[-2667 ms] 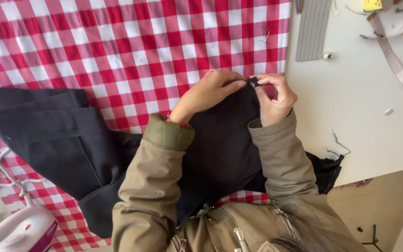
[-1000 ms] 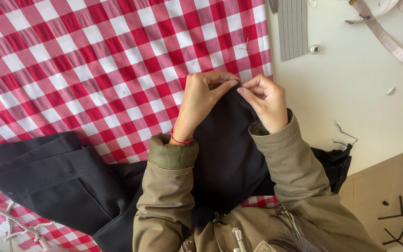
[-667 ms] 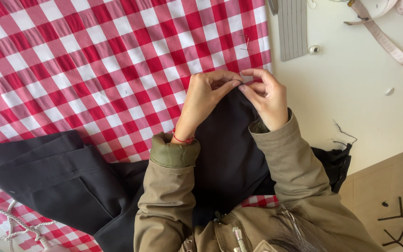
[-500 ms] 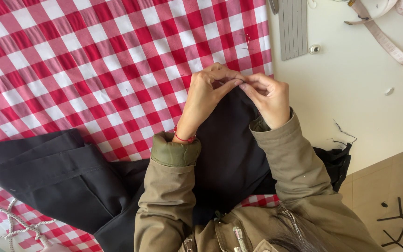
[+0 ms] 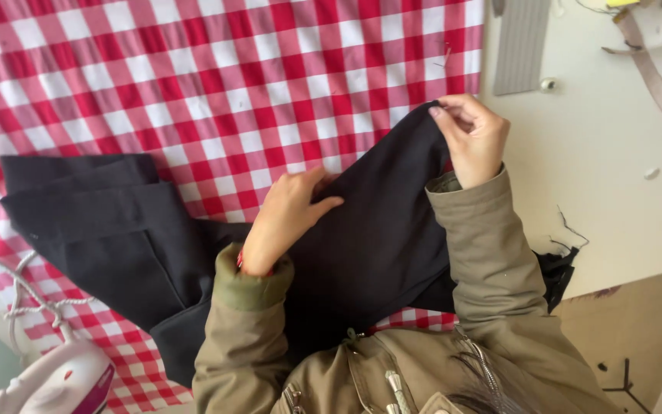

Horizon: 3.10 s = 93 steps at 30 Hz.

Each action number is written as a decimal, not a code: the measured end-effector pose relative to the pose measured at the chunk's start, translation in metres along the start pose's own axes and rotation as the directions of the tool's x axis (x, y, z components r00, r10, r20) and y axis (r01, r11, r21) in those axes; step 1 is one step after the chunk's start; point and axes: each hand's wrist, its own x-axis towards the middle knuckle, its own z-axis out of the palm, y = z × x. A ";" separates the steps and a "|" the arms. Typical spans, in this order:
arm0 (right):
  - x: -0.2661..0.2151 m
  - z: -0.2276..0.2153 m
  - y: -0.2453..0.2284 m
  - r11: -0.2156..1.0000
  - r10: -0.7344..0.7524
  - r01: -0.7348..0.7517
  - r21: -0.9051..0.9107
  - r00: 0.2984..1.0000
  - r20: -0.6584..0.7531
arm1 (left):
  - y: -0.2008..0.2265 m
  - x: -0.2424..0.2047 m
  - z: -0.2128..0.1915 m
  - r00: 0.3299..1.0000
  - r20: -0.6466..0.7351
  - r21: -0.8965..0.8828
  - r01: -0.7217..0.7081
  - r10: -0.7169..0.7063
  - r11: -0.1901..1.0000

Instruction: Pinning the seams and fabric of black trousers on a work table in preparation for tailoring or sewing.

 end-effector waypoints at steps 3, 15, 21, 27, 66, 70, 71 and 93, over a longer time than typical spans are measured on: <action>-0.001 0.004 0.007 1.000 -0.009 0.009 -0.011 1.000 -0.016 | 0.006 -0.040 -0.008 0.982 -0.072 -0.015 0.175 -0.175 0.985; -0.006 0.019 0.007 0.972 -0.177 0.165 -0.166 0.982 -0.058 | -0.001 -0.078 0.017 0.841 -0.518 0.164 0.275 -0.154 0.947; -0.006 0.014 0.010 0.959 -0.197 0.184 -0.215 0.980 -0.037 | -0.015 -0.082 0.016 0.840 -0.516 0.195 0.308 -0.170 0.931; -0.006 0.017 0.005 0.939 -0.217 0.202 -0.277 0.976 -0.026 | 0.014 -0.079 0.033 0.885 -0.441 0.368 0.329 -0.148 0.870; 0.009 0.012 0.001 0.919 -0.226 0.260 -0.296 0.964 0.143 | 0.006 0.004 0.105 0.965 0.016 0.591 -0.219 0.260 0.776; 0.013 0.009 -0.006 0.958 -0.167 0.201 -0.202 0.970 0.174 | 0.007 0.005 0.104 0.968 0.004 0.577 -0.206 0.249 0.790; 0.014 0.009 -0.006 0.962 -0.153 0.188 -0.200 0.972 0.178 | 0.007 0.005 0.104 0.967 -0.006 0.569 -0.205 0.254 0.796; 0.061 -0.021 0.006 0.831 -0.317 0.377 -0.409 0.925 0.208 | 0.022 -0.004 0.090 0.964 -0.011 0.520 -0.222 0.266 0.825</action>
